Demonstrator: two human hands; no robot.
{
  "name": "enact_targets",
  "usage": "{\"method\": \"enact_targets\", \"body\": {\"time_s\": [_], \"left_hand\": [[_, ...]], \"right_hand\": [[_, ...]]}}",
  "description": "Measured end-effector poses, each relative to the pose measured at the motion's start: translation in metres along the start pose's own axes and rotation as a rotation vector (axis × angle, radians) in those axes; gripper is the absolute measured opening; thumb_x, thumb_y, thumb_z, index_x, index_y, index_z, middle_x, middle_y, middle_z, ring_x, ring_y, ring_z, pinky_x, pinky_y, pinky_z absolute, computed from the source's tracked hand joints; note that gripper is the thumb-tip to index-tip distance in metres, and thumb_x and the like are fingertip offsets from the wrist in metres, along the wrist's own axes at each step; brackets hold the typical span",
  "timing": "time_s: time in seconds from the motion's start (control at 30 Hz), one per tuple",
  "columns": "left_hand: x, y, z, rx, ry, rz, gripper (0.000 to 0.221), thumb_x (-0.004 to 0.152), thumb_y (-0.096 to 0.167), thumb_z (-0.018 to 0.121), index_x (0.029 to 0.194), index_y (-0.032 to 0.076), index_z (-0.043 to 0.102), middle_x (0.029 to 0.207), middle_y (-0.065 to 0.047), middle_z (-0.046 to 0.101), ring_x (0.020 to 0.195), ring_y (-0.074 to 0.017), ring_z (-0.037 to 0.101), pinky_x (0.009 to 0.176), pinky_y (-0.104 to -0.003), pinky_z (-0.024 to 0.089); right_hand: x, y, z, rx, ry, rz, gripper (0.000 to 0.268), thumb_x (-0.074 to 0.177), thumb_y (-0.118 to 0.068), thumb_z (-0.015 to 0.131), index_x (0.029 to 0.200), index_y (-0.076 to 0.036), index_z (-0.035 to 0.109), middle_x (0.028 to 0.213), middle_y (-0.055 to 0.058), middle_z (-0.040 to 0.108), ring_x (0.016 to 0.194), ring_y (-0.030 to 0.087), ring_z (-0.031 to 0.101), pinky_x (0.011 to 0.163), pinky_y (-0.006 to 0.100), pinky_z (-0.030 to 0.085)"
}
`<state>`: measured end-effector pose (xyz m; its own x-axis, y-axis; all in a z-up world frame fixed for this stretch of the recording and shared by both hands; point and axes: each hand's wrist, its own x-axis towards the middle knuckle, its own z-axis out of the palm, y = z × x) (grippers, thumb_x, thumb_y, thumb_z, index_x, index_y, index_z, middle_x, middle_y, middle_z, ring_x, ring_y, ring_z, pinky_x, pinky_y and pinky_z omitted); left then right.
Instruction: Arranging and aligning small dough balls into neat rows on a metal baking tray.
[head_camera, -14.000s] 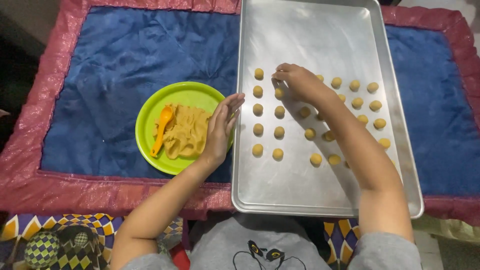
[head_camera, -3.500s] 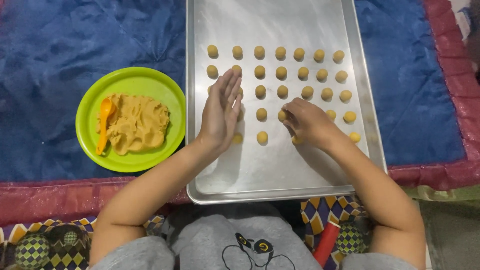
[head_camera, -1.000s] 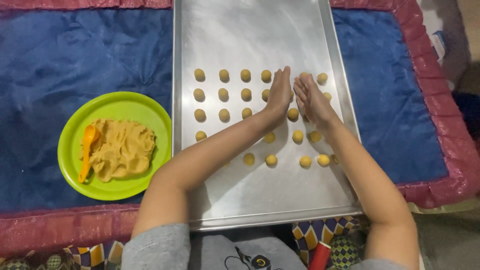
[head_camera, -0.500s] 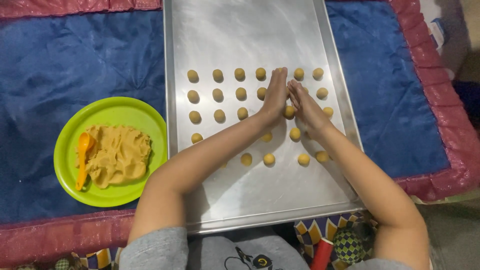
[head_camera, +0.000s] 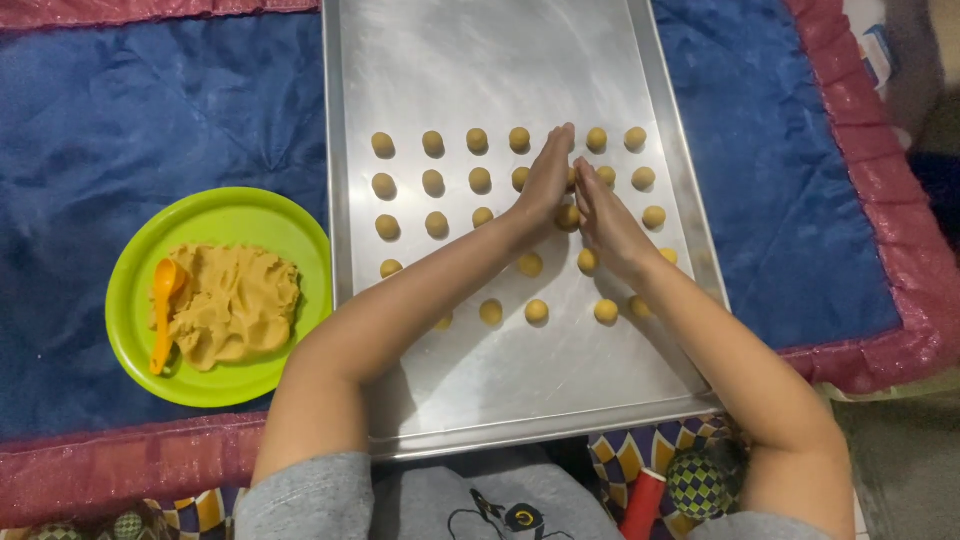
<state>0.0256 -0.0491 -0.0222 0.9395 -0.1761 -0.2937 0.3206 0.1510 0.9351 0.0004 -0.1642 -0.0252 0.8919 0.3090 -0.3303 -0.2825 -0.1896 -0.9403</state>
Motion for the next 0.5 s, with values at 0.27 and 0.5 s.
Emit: {"method": "enact_targets", "body": {"time_s": [0.27, 0.5], "left_hand": [[-0.021, 0.01, -0.01, -0.02, -0.022, -0.021, 0.083, 0.098, 0.062, 0.018, 0.161, 0.012, 0.004, 0.168, -0.017, -0.001, 0.154, -0.0372, 0.0, 0.123, -0.056, -0.001], [-0.061, 0.01, -0.025, -0.121, -0.024, 0.069, 0.088, 0.094, 0.071, 0.008, 0.161, 0.015, -0.003, 0.167, -0.02, -0.007, 0.153, -0.0382, -0.004, 0.119, -0.064, 0.002]], "right_hand": [[-0.012, -0.023, -0.02, -0.068, 0.04, -0.063, 0.077, 0.105, -0.058, 0.013, 0.162, -0.007, 0.003, 0.168, 0.021, -0.005, 0.153, 0.039, -0.004, 0.123, 0.055, 0.002], [-0.048, -0.002, -0.034, -0.11, -0.042, -0.084, 0.087, 0.1, -0.063, 0.01, 0.161, -0.002, -0.001, 0.168, 0.023, -0.008, 0.152, 0.042, -0.006, 0.121, 0.057, -0.001]]}}
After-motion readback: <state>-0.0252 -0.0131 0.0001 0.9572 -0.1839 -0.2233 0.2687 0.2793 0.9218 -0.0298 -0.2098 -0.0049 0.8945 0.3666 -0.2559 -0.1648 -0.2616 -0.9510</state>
